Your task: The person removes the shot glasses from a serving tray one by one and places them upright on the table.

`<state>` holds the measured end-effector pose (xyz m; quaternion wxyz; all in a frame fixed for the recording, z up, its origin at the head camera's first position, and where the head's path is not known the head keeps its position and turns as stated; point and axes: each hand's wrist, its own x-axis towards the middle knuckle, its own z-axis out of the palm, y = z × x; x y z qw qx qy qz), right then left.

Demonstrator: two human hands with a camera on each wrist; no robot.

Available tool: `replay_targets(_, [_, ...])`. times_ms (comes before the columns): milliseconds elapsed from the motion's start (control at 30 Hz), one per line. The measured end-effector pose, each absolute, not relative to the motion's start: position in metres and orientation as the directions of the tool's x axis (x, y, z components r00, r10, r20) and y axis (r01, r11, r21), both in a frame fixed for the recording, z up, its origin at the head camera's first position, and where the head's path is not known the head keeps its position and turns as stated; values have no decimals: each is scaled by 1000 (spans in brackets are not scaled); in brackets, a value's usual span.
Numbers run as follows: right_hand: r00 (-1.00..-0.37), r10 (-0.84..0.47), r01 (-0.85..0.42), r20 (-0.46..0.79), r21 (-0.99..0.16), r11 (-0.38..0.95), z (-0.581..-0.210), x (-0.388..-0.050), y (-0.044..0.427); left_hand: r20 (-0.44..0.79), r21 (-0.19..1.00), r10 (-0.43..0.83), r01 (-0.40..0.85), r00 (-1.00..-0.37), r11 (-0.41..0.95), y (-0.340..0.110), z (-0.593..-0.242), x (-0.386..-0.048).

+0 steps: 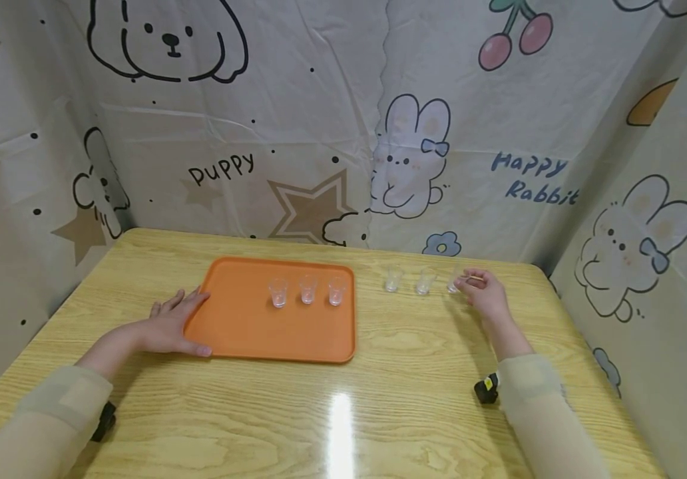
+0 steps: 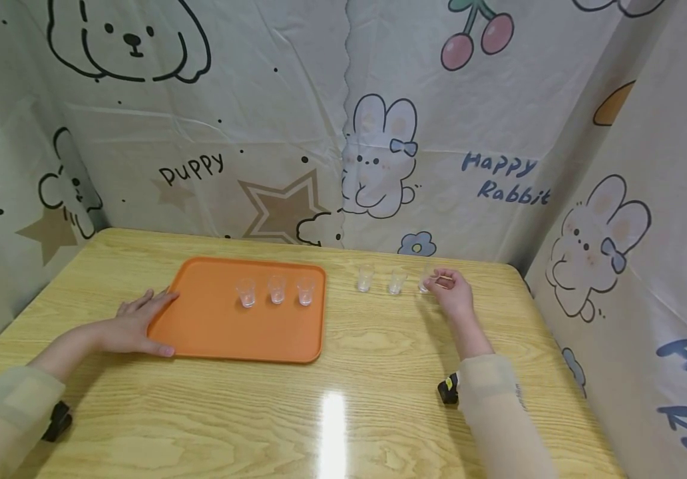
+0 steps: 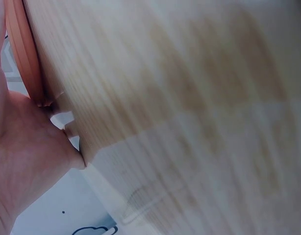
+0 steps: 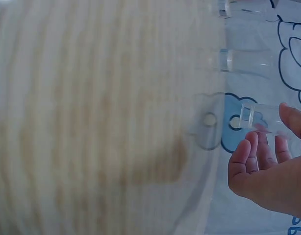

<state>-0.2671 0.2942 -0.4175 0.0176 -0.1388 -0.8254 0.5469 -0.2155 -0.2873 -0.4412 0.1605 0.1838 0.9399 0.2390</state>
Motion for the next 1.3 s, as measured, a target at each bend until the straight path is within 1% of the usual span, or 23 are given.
replay_targets(233, [-959,232,237,-166,-916,325,-428,-270,296,-216,510,421,266,-881,818,-287,-441,-215])
replay_targets(467, [-955,220,268,-198,-893,362,-430,-272,296,-214,513,420,265,-882,816,-287,-441,-214])
replay_targets(667, [-962,193,255,-192,-882,395,-429,-272,298,-214,513,423,267,-881,816,-288,-442,-215])
replay_targets(900, [-982,140,179,-123,-830,529,-412,-267,297,-216,512,423,266,-880,817,-287,-439,-216])
replay_targets(1300, [-990,136,63,28,-781,621,-382,-255,285,-215,515,422,266,-881,815,-288,-442,-216])
